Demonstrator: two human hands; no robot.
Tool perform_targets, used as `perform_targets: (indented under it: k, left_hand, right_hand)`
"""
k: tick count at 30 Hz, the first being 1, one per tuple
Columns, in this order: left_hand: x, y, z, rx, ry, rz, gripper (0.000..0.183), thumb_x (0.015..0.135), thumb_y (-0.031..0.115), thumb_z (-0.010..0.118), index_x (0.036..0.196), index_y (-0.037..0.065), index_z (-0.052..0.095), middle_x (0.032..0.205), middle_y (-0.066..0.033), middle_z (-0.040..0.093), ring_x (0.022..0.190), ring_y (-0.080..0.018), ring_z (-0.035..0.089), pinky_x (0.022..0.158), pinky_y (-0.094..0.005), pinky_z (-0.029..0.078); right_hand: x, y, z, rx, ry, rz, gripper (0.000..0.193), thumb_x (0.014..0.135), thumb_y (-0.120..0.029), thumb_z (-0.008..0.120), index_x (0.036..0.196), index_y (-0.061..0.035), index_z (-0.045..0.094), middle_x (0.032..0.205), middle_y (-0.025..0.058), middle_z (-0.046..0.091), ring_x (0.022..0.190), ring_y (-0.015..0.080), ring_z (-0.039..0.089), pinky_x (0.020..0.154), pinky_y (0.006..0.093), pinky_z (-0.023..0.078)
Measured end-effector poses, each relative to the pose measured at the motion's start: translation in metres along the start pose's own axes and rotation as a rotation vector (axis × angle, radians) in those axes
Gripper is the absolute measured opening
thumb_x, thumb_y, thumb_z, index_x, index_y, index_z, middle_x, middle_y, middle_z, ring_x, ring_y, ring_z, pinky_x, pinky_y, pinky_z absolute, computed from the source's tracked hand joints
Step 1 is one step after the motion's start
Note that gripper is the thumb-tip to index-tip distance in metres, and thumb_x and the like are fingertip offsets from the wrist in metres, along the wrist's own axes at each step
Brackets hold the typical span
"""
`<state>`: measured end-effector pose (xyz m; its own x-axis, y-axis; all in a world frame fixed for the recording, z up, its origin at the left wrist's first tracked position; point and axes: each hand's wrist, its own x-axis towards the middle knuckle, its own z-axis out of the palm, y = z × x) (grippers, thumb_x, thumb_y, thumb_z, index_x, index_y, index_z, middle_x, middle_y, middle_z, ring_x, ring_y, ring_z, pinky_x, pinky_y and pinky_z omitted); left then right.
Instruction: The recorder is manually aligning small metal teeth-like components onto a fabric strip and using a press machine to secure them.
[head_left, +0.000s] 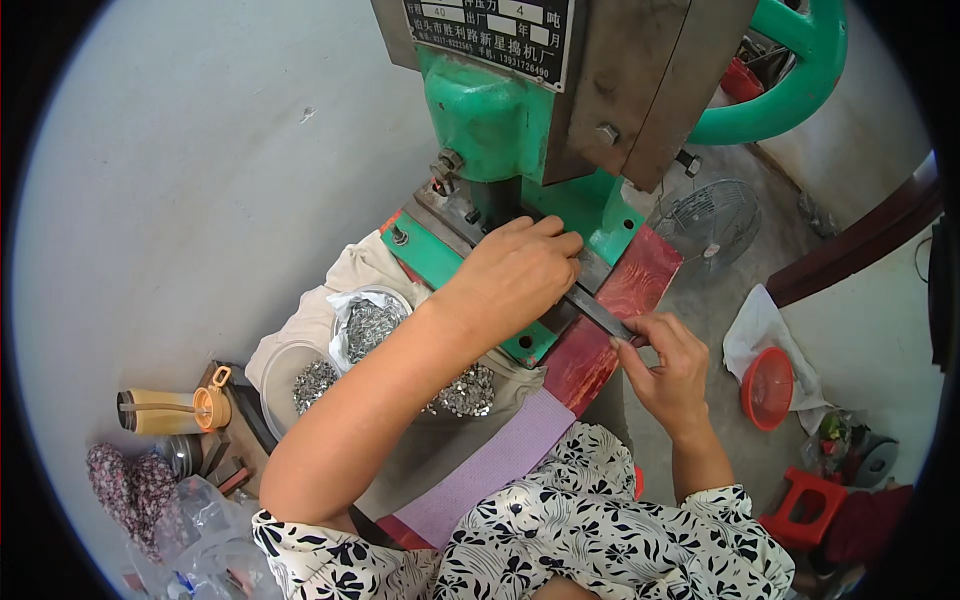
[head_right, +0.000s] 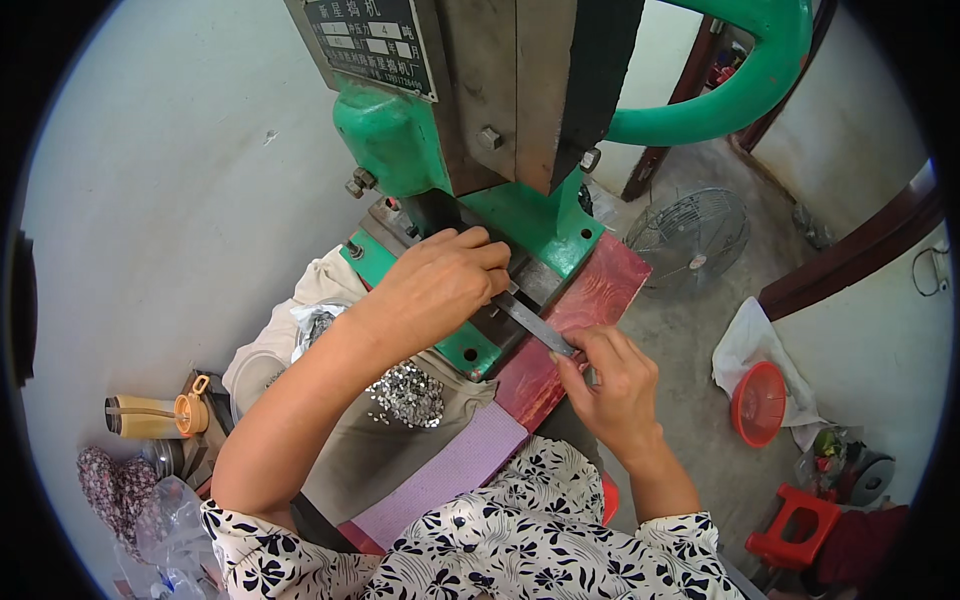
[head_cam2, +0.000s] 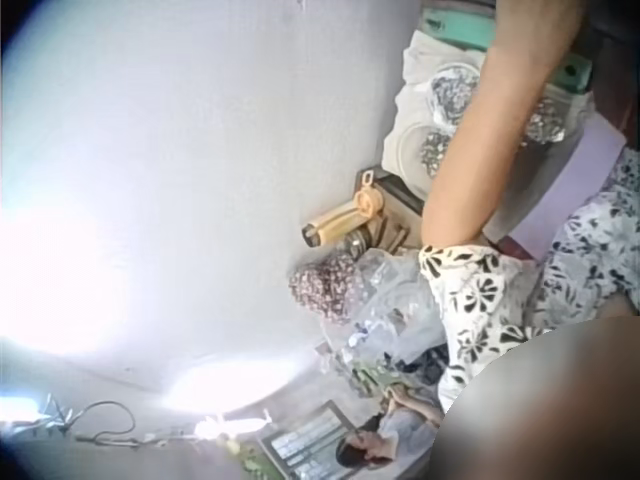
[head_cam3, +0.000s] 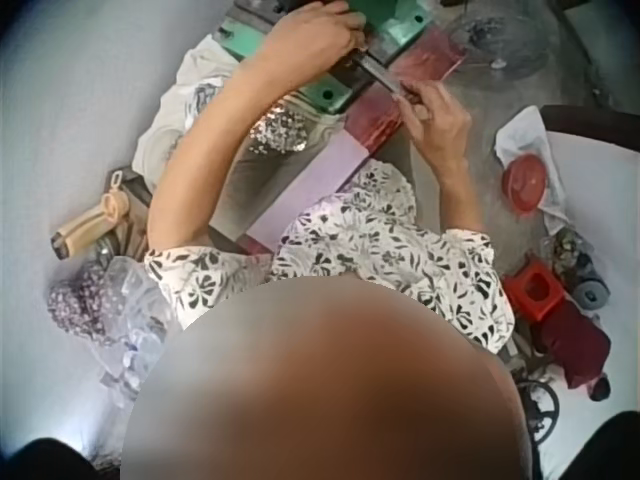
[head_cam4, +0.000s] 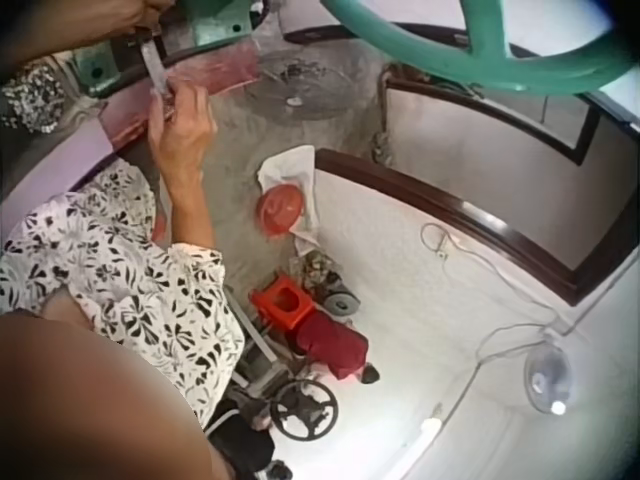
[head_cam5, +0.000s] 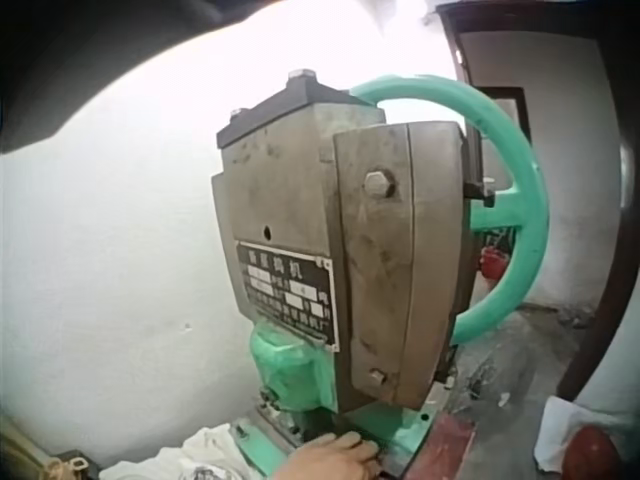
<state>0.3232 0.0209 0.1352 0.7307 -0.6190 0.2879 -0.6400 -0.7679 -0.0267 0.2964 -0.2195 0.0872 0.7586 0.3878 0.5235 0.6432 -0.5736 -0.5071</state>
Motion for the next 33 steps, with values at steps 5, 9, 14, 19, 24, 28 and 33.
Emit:
perform_targets:
  k: [5,9,14,19,24,28,33]
  left_hand:
    - [-0.018,0.014,-0.003,0.074,-0.067,-0.059,0.018,0.079,0.013,0.060,0.092,0.006,0.069,0.096,-0.0032,0.060,0.095,-0.0201,0.059,0.082,-0.0334,0.048]
    - [-0.044,0.035,0.023,0.008,0.060,-0.177,0.049,0.081,0.012,0.058,0.130,0.002,0.059,0.126,-0.0131,0.061,0.117,-0.0259,0.060,0.097,-0.0357,0.048]
    - [-0.050,0.043,0.044,0.043,0.178,-0.291,0.050,0.084,0.009,0.056,0.134,0.003,0.057,0.139,-0.0165,0.055,0.127,-0.0299,0.055,0.106,-0.0405,0.044]
    - [-0.051,0.044,0.053,0.014,0.285,-0.359,0.051,0.085,0.009,0.054,0.136,0.002,0.056,0.140,-0.0161,0.054,0.127,-0.0296,0.055,0.103,-0.0397,0.045]
    - [-0.052,0.046,0.057,0.025,0.268,-0.398,0.051,0.085,0.008,0.055,0.135,0.000,0.056,0.137,-0.0142,0.057,0.126,-0.0287,0.056,0.101,-0.0398,0.046]
    - [-0.051,0.048,0.059,0.054,0.287,-0.425,0.050,0.084,0.007,0.055,0.134,0.000,0.058,0.136,-0.0138,0.058,0.125,-0.0282,0.057,0.100,-0.0395,0.046]
    - [-0.051,0.048,0.061,0.054,0.300,-0.422,0.049,0.084,0.009,0.055,0.132,-0.002,0.059,0.135,-0.0145,0.059,0.125,-0.0282,0.057,0.102,-0.0391,0.045]
  right_hand:
    - [0.011,-0.003,0.010,0.008,-0.043,-0.013,0.019,0.076,-0.005,0.077,0.092,-0.0025,0.067,0.083,0.0092,0.066,0.067,0.0255,0.064,0.059,0.0360,0.051]
    - [0.020,-0.004,0.022,0.039,-0.036,-0.040,0.020,0.077,-0.007,0.076,0.094,-0.0024,0.067,0.084,0.0096,0.065,0.066,0.0260,0.064,0.059,0.0363,0.051]
    - [0.034,-0.006,0.036,0.078,-0.054,-0.035,0.021,0.078,-0.007,0.077,0.095,-0.0016,0.067,0.085,0.0103,0.066,0.068,0.0257,0.065,0.058,0.0360,0.051]
    - [0.040,-0.001,0.041,0.151,-0.069,-0.044,0.020,0.078,-0.006,0.078,0.094,-0.0003,0.068,0.084,0.0113,0.066,0.066,0.0251,0.066,0.058,0.0335,0.053]
    - [0.041,0.010,0.048,0.320,-0.095,0.055,0.025,0.076,-0.004,0.081,0.097,0.0010,0.069,0.082,0.0104,0.068,0.068,0.0202,0.069,0.063,0.0295,0.056]
    - [0.051,0.030,0.053,0.868,-0.222,0.451,0.027,0.076,0.003,0.079,0.102,0.0036,0.069,0.081,0.0079,0.069,0.070,0.0151,0.069,0.066,0.0244,0.055]
    - [0.082,0.052,0.066,0.374,-0.206,0.086,0.023,0.091,-0.016,0.068,0.111,-0.0055,0.072,0.097,0.0107,0.061,0.094,0.0237,0.057,0.085,0.0339,0.045]
